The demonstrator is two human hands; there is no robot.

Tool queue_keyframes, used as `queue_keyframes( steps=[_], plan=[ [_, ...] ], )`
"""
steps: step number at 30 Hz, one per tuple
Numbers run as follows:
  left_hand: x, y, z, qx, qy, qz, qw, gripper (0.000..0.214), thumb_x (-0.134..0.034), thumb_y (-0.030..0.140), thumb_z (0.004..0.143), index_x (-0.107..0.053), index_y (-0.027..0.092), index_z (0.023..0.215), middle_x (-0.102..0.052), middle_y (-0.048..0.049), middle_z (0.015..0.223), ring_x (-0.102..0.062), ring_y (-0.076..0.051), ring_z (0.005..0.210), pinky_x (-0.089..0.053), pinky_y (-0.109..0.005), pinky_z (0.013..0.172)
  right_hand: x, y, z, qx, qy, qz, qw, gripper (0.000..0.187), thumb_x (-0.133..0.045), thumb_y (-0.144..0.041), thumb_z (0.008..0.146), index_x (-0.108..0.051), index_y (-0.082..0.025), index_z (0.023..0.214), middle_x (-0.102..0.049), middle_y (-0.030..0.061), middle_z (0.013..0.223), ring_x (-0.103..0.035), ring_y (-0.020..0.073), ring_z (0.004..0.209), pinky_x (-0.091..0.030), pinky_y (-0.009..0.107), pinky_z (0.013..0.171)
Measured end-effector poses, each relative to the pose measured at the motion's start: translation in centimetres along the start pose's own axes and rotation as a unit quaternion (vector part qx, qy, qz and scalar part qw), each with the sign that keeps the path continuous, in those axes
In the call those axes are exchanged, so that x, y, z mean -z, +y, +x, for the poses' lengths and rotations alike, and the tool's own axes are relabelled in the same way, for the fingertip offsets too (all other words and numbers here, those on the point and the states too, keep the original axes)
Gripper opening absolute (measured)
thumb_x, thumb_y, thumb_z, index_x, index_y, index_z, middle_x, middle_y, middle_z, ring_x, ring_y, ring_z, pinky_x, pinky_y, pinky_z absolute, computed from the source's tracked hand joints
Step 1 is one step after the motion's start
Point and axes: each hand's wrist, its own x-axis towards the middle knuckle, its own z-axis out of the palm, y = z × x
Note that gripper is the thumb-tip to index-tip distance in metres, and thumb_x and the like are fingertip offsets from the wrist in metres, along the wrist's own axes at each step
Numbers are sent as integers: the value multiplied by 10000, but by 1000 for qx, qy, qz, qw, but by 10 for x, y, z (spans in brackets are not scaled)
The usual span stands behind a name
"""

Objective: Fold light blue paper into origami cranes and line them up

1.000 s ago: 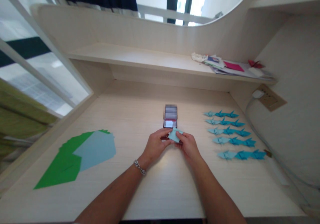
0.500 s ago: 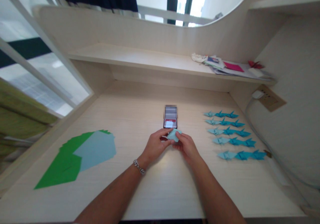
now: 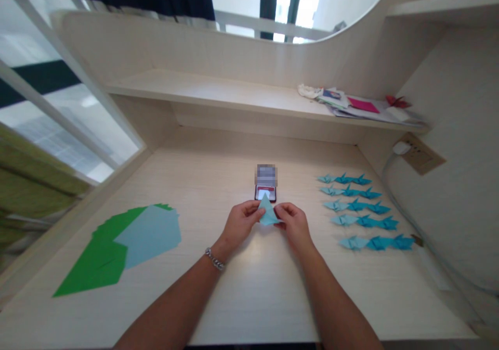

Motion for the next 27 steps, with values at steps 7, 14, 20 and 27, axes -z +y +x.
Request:
queue_keyframes(
  steps=[7, 14, 20, 27],
  plan=[
    [1, -7, 1, 12, 34, -12, 999, 451, -713, 325, 697, -597, 123, 1084, -709, -102, 898, -667, -205, 788, -534, -337, 716, 1, -2, -3, -4, -59, -33, 998, 322, -741, -368, 603, -696, -164, 848, -673, 32, 698, -594, 143, 600, -456, 250, 531],
    [-3, -10, 1, 8, 75, 33, 997, 293, -722, 336, 673, -615, 135, 858, -689, -61, 797, -647, -172, 705, -525, -298, 648, 1, 7, 2, 8, -56, -47, 997, 300, -724, -366, 629, -716, -163, 850, -684, 37, 683, -594, 143, 578, -464, 260, 536],
    [-7, -6, -2, 26, 39, 22, 999, 308, -751, 291, 634, -560, 148, 827, -662, -48, 833, -628, -159, 725, -513, -283, 648, 0, 9, 2, 9, -54, -51, 997, 316, -751, -320, 594, -700, -168, 867, -705, 46, 767, -611, 151, 614, -466, 254, 539],
    [-6, -3, -5, 38, -4, -21, 999, 474, -805, 171, 524, -459, 173, 848, -615, 3, 819, -591, -128, 673, -475, -233, 564, 0, 6, -1, -11, -89, 13, 996, 383, -780, -311, 561, -676, -166, 899, -701, 55, 814, -628, 164, 673, -489, 280, 601]
  ],
)
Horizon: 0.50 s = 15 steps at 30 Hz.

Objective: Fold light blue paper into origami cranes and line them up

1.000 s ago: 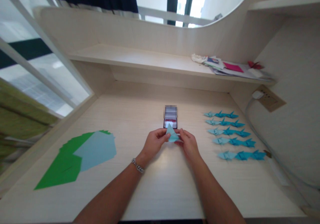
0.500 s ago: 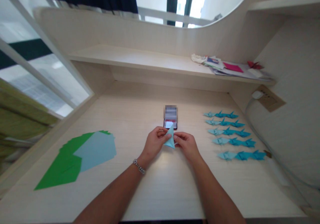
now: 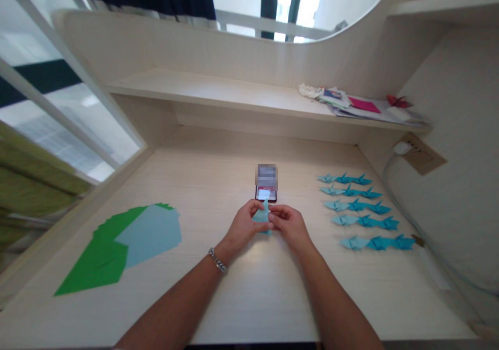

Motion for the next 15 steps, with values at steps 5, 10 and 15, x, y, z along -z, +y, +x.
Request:
queue_keyframes(
  steps=[5, 10, 15],
  plan=[
    [1, -1, 0, -11, -24, 21, 999, 470, -784, 193, 574, -459, 182, 914, -614, -15, 886, -599, -133, 709, -481, -236, 584, 2, -1, 0, -7, 11, 5, 1000, 405, -783, -296, 555, -664, -166, 919, -672, 26, 749, -609, 144, 633, -469, 255, 568],
    [1, 3, 1, -16, -14, -4, 1000, 357, -689, 285, 712, -505, 166, 994, -627, -71, 967, -617, -177, 865, -513, -286, 706, 4, -1, 3, 7, 68, 0, 998, 406, -773, -309, 562, -651, -170, 923, -657, 13, 707, -582, 123, 573, -434, 227, 511],
    [4, 7, 0, -5, -31, -62, 998, 476, -681, 244, 728, -470, 191, 1151, -534, -129, 1243, -596, -220, 998, -502, -356, 834, 2, -4, 4, 42, 136, 26, 989, 381, -758, -305, 590, -635, -182, 929, -645, 1, 719, -583, 123, 601, -449, 228, 526]
  ],
)
